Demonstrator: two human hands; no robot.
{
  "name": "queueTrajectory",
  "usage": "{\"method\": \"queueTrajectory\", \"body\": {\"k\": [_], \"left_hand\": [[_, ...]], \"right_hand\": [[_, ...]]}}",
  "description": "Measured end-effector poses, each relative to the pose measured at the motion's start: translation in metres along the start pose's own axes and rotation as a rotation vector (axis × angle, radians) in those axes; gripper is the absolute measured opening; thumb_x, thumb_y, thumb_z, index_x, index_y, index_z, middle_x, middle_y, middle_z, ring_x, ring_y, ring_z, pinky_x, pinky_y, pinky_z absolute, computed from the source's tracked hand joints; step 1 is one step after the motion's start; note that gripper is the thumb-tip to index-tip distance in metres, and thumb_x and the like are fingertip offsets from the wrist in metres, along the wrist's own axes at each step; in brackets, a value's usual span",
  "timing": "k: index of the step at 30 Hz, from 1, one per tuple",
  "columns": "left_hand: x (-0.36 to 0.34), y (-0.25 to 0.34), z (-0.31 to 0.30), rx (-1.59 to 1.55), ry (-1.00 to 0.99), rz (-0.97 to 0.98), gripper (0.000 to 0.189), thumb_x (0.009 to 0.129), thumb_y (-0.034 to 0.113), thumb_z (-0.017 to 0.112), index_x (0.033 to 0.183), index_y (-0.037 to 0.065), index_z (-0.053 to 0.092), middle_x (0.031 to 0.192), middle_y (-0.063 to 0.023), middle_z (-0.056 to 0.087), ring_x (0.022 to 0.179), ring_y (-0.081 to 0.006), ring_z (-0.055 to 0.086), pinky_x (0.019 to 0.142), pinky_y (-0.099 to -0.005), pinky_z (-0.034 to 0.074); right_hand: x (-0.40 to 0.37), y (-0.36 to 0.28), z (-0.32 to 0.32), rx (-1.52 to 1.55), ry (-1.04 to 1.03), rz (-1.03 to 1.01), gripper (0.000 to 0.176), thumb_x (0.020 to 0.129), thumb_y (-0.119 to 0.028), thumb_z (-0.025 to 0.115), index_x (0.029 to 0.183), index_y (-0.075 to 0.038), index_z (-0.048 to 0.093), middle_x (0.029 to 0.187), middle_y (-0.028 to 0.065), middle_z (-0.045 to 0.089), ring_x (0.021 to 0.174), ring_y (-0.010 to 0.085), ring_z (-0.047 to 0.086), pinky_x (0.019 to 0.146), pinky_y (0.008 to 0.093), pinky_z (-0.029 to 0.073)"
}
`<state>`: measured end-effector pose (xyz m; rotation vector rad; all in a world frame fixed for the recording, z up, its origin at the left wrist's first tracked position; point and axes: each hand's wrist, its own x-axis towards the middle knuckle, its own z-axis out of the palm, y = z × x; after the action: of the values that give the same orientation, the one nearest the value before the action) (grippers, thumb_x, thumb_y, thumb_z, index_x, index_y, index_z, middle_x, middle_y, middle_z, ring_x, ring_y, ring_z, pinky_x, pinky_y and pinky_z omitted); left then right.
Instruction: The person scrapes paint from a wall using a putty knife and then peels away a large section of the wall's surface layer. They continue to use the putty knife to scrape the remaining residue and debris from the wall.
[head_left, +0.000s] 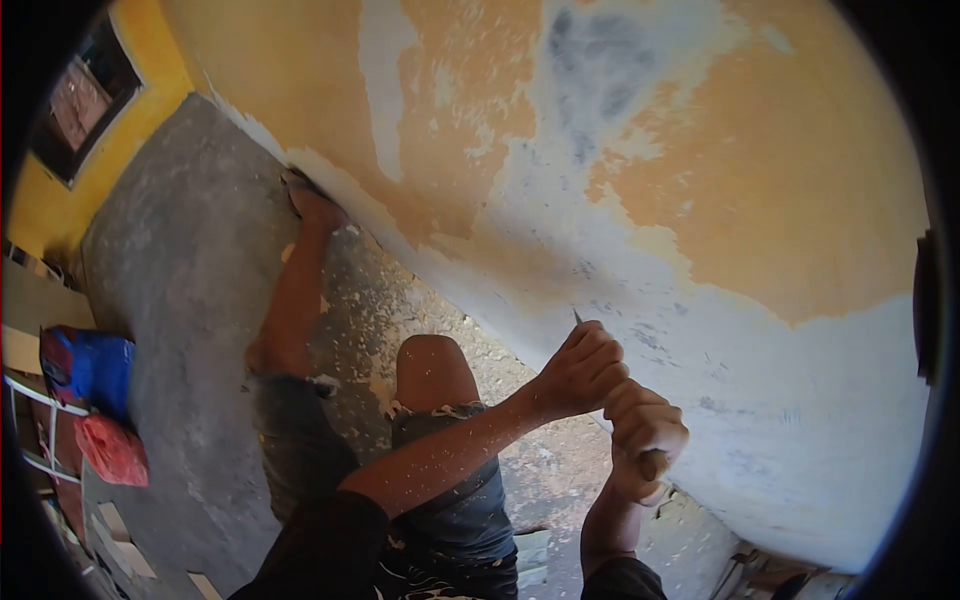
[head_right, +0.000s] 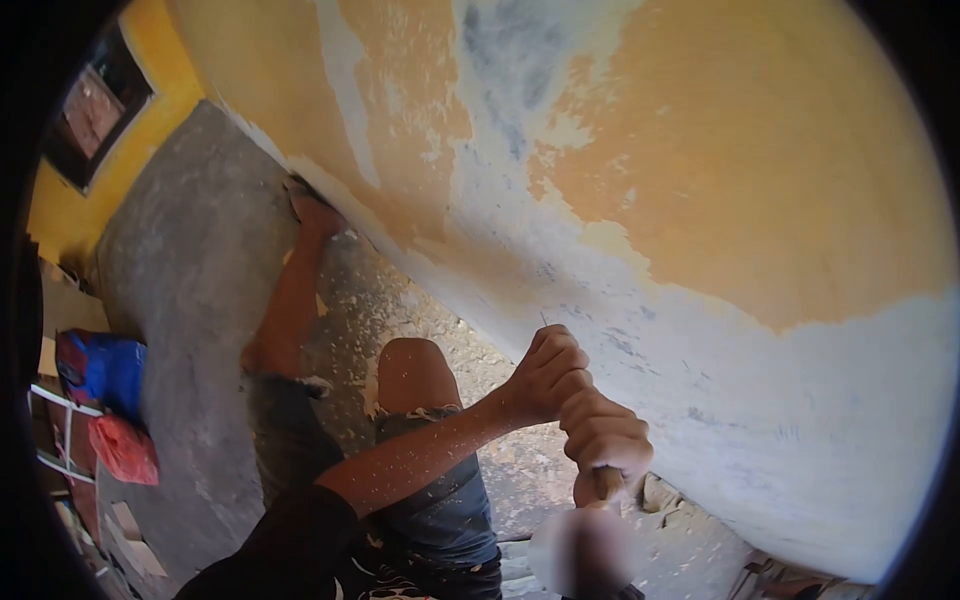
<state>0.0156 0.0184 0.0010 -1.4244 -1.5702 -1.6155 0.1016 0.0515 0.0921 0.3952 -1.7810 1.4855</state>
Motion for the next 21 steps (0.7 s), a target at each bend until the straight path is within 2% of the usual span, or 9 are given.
{"method": "queueTrajectory", "body": {"k": [1,4,7,11,13,15,16,18,21], "left_hand": [[0.002,-0.004,0.003,0.003,0.012,0.064,0.022,0.069,0.012,0.066,0.080,0.010,0.047,0.081,-0.0044,0.048,0.082,-0.0227,0.052,0.084,-0.0420,0.046],[0.003,-0.014,0.017,-0.030,0.063,0.075,0.020,0.070,0.012,0.064,0.080,0.011,0.047,0.081,-0.0038,0.048,0.081,-0.0215,0.051,0.083,-0.0404,0.047],[0.001,-0.017,0.021,0.004,0.086,0.102,0.019,0.072,0.012,0.063,0.079,0.011,0.045,0.080,-0.0030,0.047,0.080,-0.0216,0.051,0.083,-0.0409,0.047],[-0.009,-0.030,0.023,0.000,0.096,0.141,0.020,0.073,0.013,0.062,0.078,0.012,0.043,0.078,-0.0025,0.046,0.079,-0.0214,0.050,0.084,-0.0403,0.047],[-0.022,-0.041,0.023,0.095,0.025,0.067,0.023,0.071,0.016,0.065,0.084,0.013,0.045,0.085,-0.0031,0.047,0.082,-0.0230,0.050,0.086,-0.0447,0.046],[-0.024,-0.036,0.029,0.024,0.031,0.126,0.023,0.071,0.017,0.065,0.083,0.013,0.045,0.085,-0.0032,0.047,0.082,-0.0232,0.050,0.085,-0.0452,0.045],[-0.022,-0.037,0.030,-0.047,0.040,0.180,0.024,0.072,0.018,0.065,0.083,0.013,0.045,0.085,-0.0032,0.047,0.082,-0.0233,0.050,0.084,-0.0456,0.044],[-0.022,-0.047,0.028,0.005,0.050,0.150,0.024,0.072,0.018,0.065,0.084,0.014,0.045,0.085,-0.0035,0.047,0.082,-0.0233,0.050,0.084,-0.0456,0.044],[-0.028,-0.046,0.026,0.099,0.066,0.068,0.024,0.073,0.018,0.064,0.086,0.013,0.044,0.087,-0.0039,0.048,0.083,-0.0230,0.050,0.084,-0.0447,0.045]], "right_hand": [[-0.001,0.001,-0.003,-0.018,0.016,0.004,0.058,0.092,-0.046,0.057,0.053,-0.008,0.034,0.049,0.0016,0.036,0.047,0.0173,0.035,0.048,0.0323,0.032],[-0.005,0.009,-0.008,-0.081,0.031,0.017,0.058,0.087,-0.046,0.059,0.052,-0.007,0.033,0.046,0.0022,0.035,0.046,0.0182,0.033,0.048,0.0323,0.030],[-0.003,0.015,-0.005,-0.103,0.069,-0.044,0.050,0.083,-0.034,0.060,0.051,-0.007,0.033,0.045,0.0023,0.035,0.045,0.0181,0.032,0.047,0.0322,0.029],[-0.012,0.026,-0.003,-0.205,0.031,-0.071,0.044,0.082,-0.028,0.058,0.052,-0.007,0.035,0.047,0.0026,0.037,0.045,0.0181,0.033,0.047,0.0323,0.030],[-0.014,0.041,-0.009,-0.198,0.002,-0.071,0.040,0.081,-0.024,0.057,0.052,-0.007,0.036,0.047,0.0027,0.037,0.045,0.0183,0.034,0.048,0.0322,0.031],[-0.017,0.037,-0.006,-0.226,-0.021,-0.115,0.034,0.078,-0.016,0.055,0.052,-0.006,0.036,0.048,0.0024,0.038,0.045,0.0186,0.038,0.048,0.0322,0.033],[-0.018,0.031,-0.004,-0.257,-0.033,-0.182,0.033,0.077,-0.016,0.055,0.053,-0.006,0.035,0.048,0.0021,0.037,0.046,0.0184,0.039,0.049,0.0317,0.034],[-0.018,0.031,0.000,-0.305,-0.041,-0.220,0.035,0.077,-0.020,0.056,0.053,-0.007,0.035,0.048,0.0015,0.037,0.045,0.0179,0.038,0.050,0.0324,0.034],[-0.016,0.042,-0.009,-0.377,-0.094,-0.020,0.042,0.079,-0.028,0.061,0.052,-0.009,0.035,0.047,0.0003,0.037,0.045,0.0162,0.037,0.057,0.0333,0.031]]}}
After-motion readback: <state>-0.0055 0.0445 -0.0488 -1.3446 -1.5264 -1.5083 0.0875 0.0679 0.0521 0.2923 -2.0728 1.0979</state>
